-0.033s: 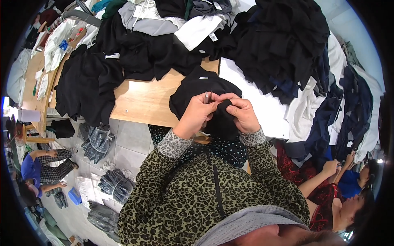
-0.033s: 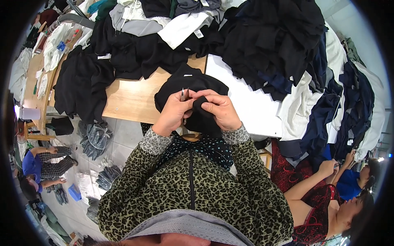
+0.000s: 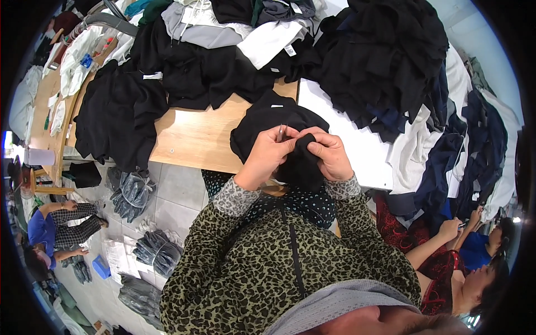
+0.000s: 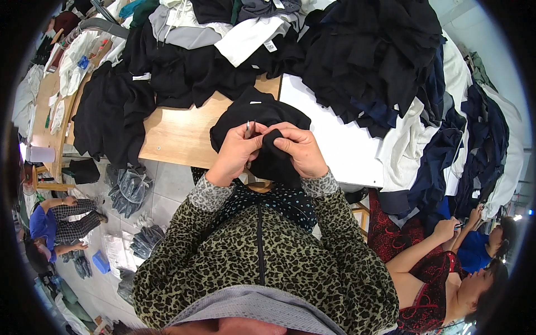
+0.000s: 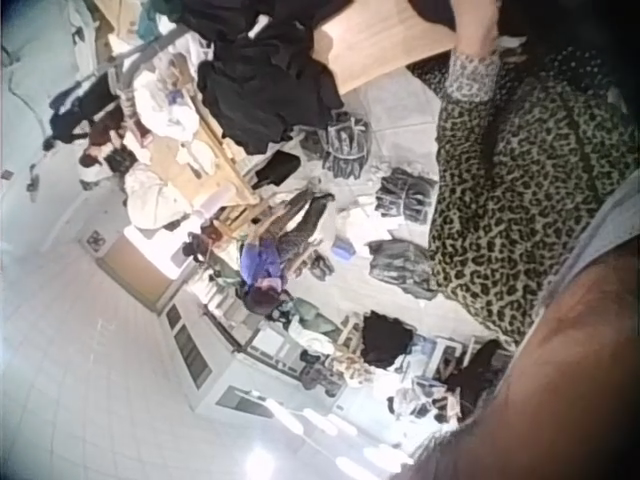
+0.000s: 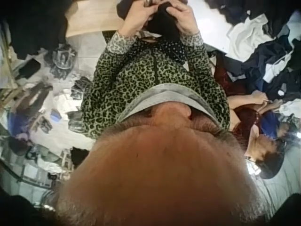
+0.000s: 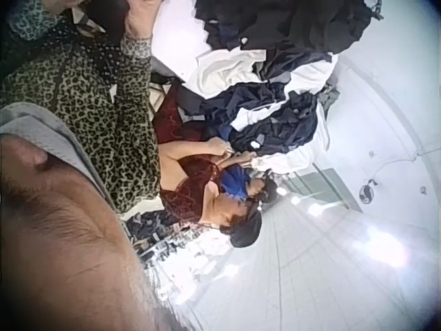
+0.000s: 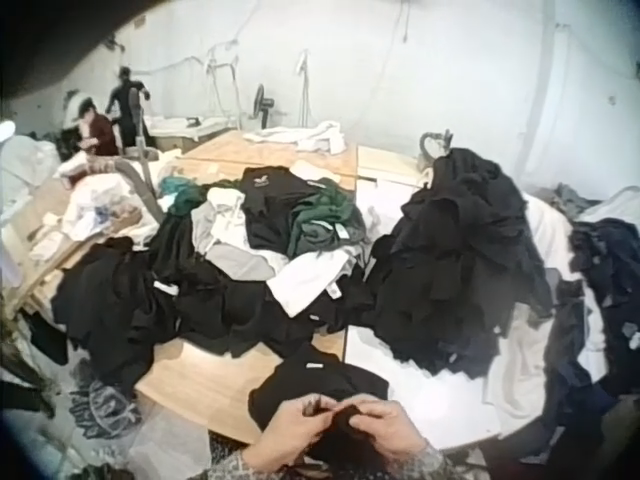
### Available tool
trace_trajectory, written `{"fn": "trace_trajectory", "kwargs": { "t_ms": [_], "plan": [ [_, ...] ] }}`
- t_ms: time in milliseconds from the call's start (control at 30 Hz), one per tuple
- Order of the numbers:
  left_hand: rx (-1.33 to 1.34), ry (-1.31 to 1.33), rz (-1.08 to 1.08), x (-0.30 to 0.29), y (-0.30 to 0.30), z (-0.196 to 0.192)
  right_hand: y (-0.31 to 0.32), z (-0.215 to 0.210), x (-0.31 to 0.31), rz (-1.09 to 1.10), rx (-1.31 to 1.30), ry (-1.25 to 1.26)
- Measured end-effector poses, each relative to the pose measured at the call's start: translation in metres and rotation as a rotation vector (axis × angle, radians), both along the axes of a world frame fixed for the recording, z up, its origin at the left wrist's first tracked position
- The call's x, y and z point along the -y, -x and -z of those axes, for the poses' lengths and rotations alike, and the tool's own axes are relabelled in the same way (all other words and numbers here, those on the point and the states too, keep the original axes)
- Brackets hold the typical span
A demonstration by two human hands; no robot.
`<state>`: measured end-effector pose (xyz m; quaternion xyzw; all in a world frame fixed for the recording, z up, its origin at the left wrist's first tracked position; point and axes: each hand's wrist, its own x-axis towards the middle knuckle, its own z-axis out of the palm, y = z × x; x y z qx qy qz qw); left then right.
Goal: Trimming excess threads and inspecting black textile garments using small scissors.
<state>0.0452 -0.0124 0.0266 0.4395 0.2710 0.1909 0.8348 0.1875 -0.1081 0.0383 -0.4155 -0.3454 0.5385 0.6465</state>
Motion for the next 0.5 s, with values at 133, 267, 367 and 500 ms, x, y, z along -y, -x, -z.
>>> {"fn": "trace_trajectory", "kwargs": {
  "t_ms": [133, 267, 367, 500],
  "plan": [
    [0.03, -0.143, -0.101, 0.002, 0.007, -0.017, -0.002, 0.006, 0.002, 0.096, 0.165, 0.032],
    [0.104, -0.413, -0.184, 0.007, 0.003, -0.008, 0.003, 0.001, 0.0, 0.128, 0.471, 0.038],
    [0.056, -0.501, -0.207, 0.004, 0.004, -0.011, 0.006, -0.005, -0.001, 0.152, 0.587, -0.024],
    [-0.032, -0.538, -0.181, 0.0, 0.006, -0.012, 0.004, -0.008, 0.001, 0.142, 0.671, -0.008]
  ]
}}
